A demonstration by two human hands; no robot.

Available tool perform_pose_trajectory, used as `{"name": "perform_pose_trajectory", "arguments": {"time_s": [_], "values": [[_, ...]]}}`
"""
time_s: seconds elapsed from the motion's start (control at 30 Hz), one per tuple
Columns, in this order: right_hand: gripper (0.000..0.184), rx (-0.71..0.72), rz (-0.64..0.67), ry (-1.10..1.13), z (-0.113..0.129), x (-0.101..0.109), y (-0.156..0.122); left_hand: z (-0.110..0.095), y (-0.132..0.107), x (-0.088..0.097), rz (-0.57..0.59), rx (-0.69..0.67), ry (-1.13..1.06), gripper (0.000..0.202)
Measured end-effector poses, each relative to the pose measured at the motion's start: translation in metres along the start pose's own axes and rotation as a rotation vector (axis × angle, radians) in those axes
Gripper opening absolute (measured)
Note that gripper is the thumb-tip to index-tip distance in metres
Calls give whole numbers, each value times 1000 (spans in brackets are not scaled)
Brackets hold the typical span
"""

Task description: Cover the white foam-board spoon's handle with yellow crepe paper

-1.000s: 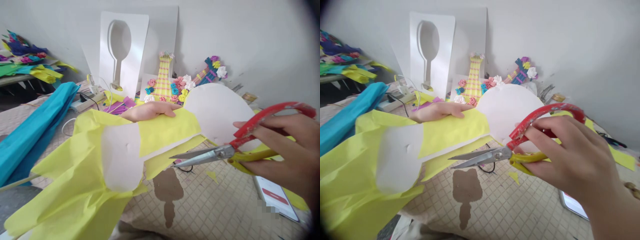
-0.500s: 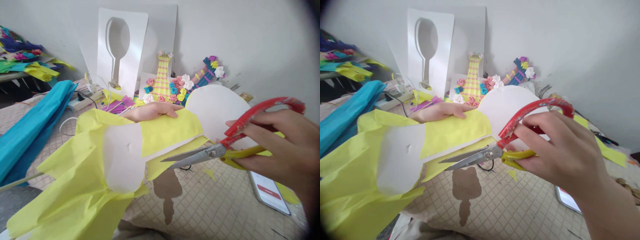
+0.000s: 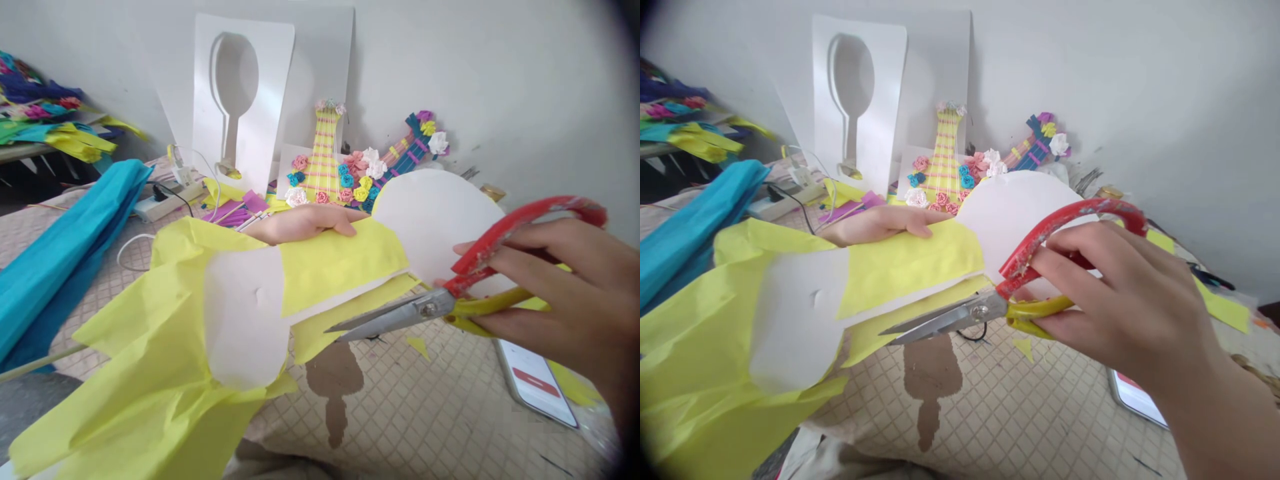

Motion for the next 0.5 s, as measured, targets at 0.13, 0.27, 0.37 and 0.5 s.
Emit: {"name": "perform_pose_trajectory", "arguments": {"time_s": [0.13,0.27,0.37,0.5], "values": [[16,14,6,-16,2,2,2,0,0,-1,7,-2,1,45],[30,-64,80,-12,-3,-5,-3,0,1,-2,-10,2,8,46],[34,-85,122,-12,-3,-8,-6,0,0,-2,-18,7,13,47],[30,-59,102,-10,-1,-7,-4,0,1,-2,-33,16,31,50]]}}
Point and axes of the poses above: each hand's wrist, its own y-axis towards the middle knuckle, its own x-axis out of the back of the hand, z = x × y, the point moved 8 cm from there along y, towards the middle knuckle, and after that the axes turned 13 degrees about x, right-handed, at the moved point
